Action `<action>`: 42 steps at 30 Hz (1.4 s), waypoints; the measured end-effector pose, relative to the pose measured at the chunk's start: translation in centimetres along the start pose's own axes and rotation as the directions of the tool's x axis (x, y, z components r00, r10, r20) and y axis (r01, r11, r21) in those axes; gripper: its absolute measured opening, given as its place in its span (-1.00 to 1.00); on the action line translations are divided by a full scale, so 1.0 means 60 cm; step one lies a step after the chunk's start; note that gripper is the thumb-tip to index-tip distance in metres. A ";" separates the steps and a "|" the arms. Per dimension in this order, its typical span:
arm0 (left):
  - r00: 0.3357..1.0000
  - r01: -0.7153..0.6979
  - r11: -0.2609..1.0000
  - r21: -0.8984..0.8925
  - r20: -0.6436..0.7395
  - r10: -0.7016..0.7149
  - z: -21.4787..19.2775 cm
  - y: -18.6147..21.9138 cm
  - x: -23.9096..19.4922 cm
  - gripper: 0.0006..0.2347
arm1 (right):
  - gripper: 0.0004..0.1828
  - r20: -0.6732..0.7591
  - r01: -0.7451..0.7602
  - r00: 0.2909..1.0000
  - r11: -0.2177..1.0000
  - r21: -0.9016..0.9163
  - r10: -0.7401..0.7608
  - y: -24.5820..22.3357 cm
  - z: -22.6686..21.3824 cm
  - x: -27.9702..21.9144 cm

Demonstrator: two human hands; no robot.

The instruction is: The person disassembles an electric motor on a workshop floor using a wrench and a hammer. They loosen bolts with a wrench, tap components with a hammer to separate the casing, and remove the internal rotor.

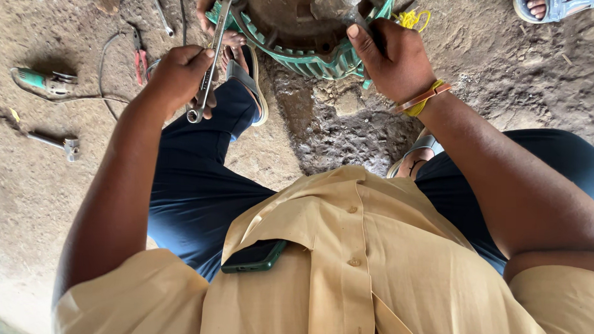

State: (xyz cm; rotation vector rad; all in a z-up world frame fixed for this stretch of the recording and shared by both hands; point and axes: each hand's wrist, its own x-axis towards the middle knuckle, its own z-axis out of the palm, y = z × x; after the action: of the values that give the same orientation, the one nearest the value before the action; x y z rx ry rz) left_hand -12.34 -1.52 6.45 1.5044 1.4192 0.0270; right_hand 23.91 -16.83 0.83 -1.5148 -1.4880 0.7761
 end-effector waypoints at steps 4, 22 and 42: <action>0.939 -0.317 0.938 0.140 -0.097 0.331 0.024 -0.029 0.013 -0.69 | -0.42 -0.030 0.058 0.998 0.997 -0.050 -0.059 0.006 0.002 0.005; 0.903 -0.223 0.811 -0.541 -0.429 -0.038 0.305 0.062 0.004 -0.71 | -0.58 -0.094 0.067 0.993 0.992 -0.110 -0.077 0.014 0.015 0.008; 0.932 -0.088 0.169 -0.982 -0.021 0.363 0.326 0.168 0.001 -0.77 | -0.68 -0.089 -0.126 0.984 0.960 0.250 0.153 0.041 0.034 0.009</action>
State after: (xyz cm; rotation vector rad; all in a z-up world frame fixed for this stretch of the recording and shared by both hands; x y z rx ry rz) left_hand 7.04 -11.53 3.67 0.5100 0.6130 0.8154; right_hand 23.27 -15.83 -2.20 -1.4609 -1.1696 0.9101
